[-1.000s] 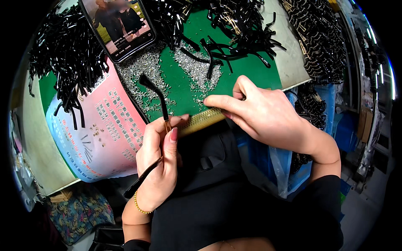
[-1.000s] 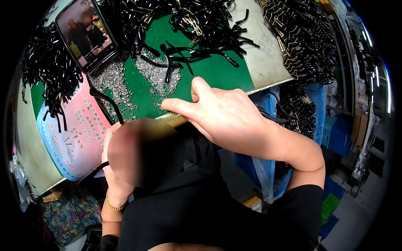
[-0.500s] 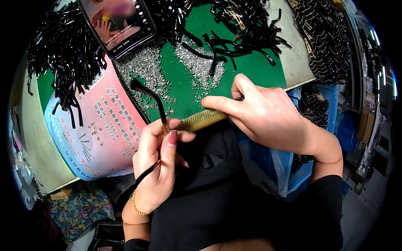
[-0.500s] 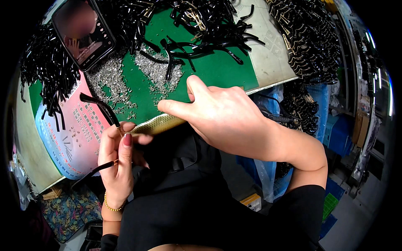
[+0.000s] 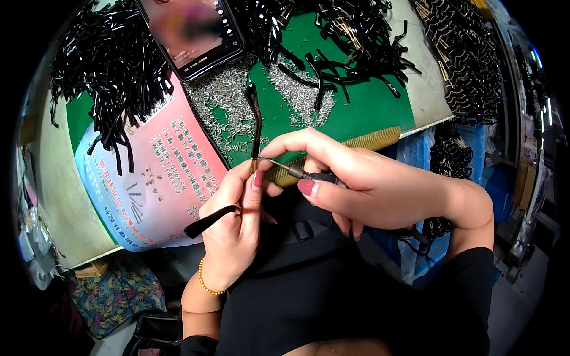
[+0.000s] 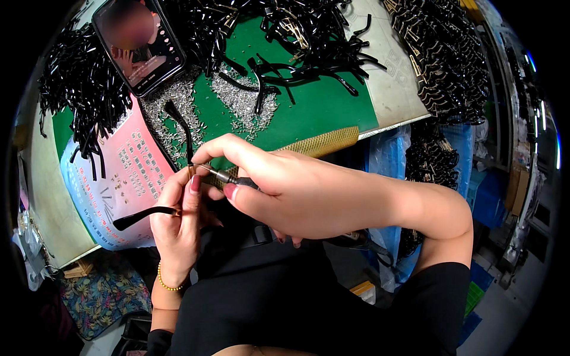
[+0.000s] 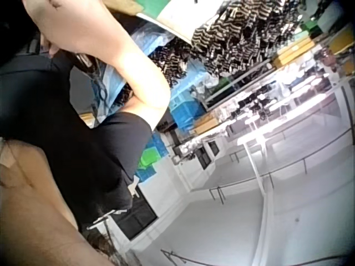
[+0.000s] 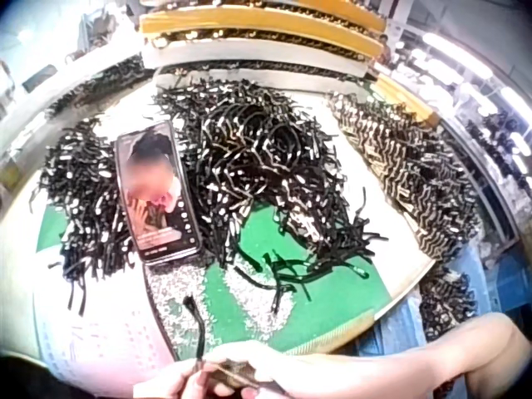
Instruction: The person assembles eyeglasses by attaching black plastic temples to eyeglass frames using a screwdriver. They repeatedly pick up temples and frames, align the hinge, and tighten screws. Completed glasses are placed on the table.
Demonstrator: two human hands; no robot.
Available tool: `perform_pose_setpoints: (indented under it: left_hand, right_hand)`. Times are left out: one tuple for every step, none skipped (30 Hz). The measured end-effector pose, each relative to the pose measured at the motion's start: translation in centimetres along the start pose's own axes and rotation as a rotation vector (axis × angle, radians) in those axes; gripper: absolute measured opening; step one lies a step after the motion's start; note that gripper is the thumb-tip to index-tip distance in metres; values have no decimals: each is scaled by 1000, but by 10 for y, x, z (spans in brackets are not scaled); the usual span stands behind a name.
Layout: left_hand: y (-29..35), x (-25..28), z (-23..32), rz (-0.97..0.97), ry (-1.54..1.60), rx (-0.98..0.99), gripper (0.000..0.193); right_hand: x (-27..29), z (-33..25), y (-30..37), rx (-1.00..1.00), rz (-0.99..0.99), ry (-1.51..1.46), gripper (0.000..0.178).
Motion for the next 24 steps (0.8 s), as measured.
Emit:
perform_pose_setpoints:
  left_hand:
    - [0, -1, 1, -6, -26, -9, 25]
    - [0, -1, 1, -11, -52, -18, 27]
    - [0, -1, 1, -16, -79, -27, 28]
    - [0, -1, 3, -10, -124, -56, 28]
    - [0, -2, 5, -3, -169, -84, 28]
    - [1, -2, 6, 5, -215, -112, 28]
    - [3, -5, 7, 64, -459, -356, 26]
    - [5, -6, 10, 106, -581, -483, 25]
    - [7, -9, 16, 149, -705, -609, 24]
    - [9, -12, 17, 103, -740, -598, 30]
    - [9, -12, 14, 97, -696, -616, 32]
    - [9, -11, 15, 116, -727, -625, 30]
    - [9, -13, 18, 133, -748, -645, 29]
    - [8, -14, 21, 120, -724, -617, 28]
    - [7, -13, 21, 111, -696, -591, 26]
    - [6, -10, 21, 106, -664, -564, 25]
    - [7, -4, 24, 76, -627, -496, 22]
    - [11, 5, 32, 120, -733, -497, 17]
    - [15, 22, 34, 212, -500, -376, 18]
    - [16, 46, 32, 352, -385, -473, 23]
    - [18, 67, 25, 494, -214, -444, 24]
    - [18, 80, 28, 598, -209, -424, 24]
    - [12, 96, 15, 640, -163, -490, 25]
    - [2, 102, 1, 607, -121, -419, 25]
  right_hand:
    - [0, -1, -1, 1, 1, -22, 49]
    - [0, -2, -2, 3, 1, -44, 49]
    - [1, -2, -3, 5, 0, -66, 50]
    - [1, -2, -3, -13, -3, -85, 49]
    - [1, -1, -2, -30, -7, -103, 48]
    - [1, 0, -1, -47, -11, -122, 47]
    - [0, -1, 0, -32, -22, -170, 49]
    - [-1, 3, 0, -11, -60, -268, 49]
    - [-2, 6, 0, 10, -100, -365, 49]
    - [-5, 6, 2, -55, -84, -504, 47]
    - [-6, 5, 2, -46, -77, -481, 50]
    - [-6, 5, 1, -20, -66, -401, 50]
    - [-5, 7, 1, 5, -39, -318, 49]
    - [2, 10, 0, 270, 209, 89, 49]
    - [0, 8, 7, 519, 455, 515, 49]
    - [-4, -5, 13, 444, 504, 822, 50]
    - [-2, -4, 15, 444, 523, 840, 52]
    - [1, -9, 23, 498, 543, 839, 49]
    - [4, -17, 31, 554, 555, 842, 46]
    - [15, -29, 37, 488, 559, 902, 36]
    - [39, -33, 40, 547, 682, 845, 26]
    - [69, -40, 36, 631, 866, 886, 20]
    - [100, -54, 34, 552, 952, 825, 21]
    - [124, -66, 31, 503, 1093, 893, 26]
Point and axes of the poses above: each hand's wrist, its own y-axis away from the middle knuckle, its own x-axis out of the back of the hand, z = x × y, the point moved 7 cm from there along -y, towards the middle knuckle, and after that the axes turned 2 degrees about y, right-handed, at the moved point
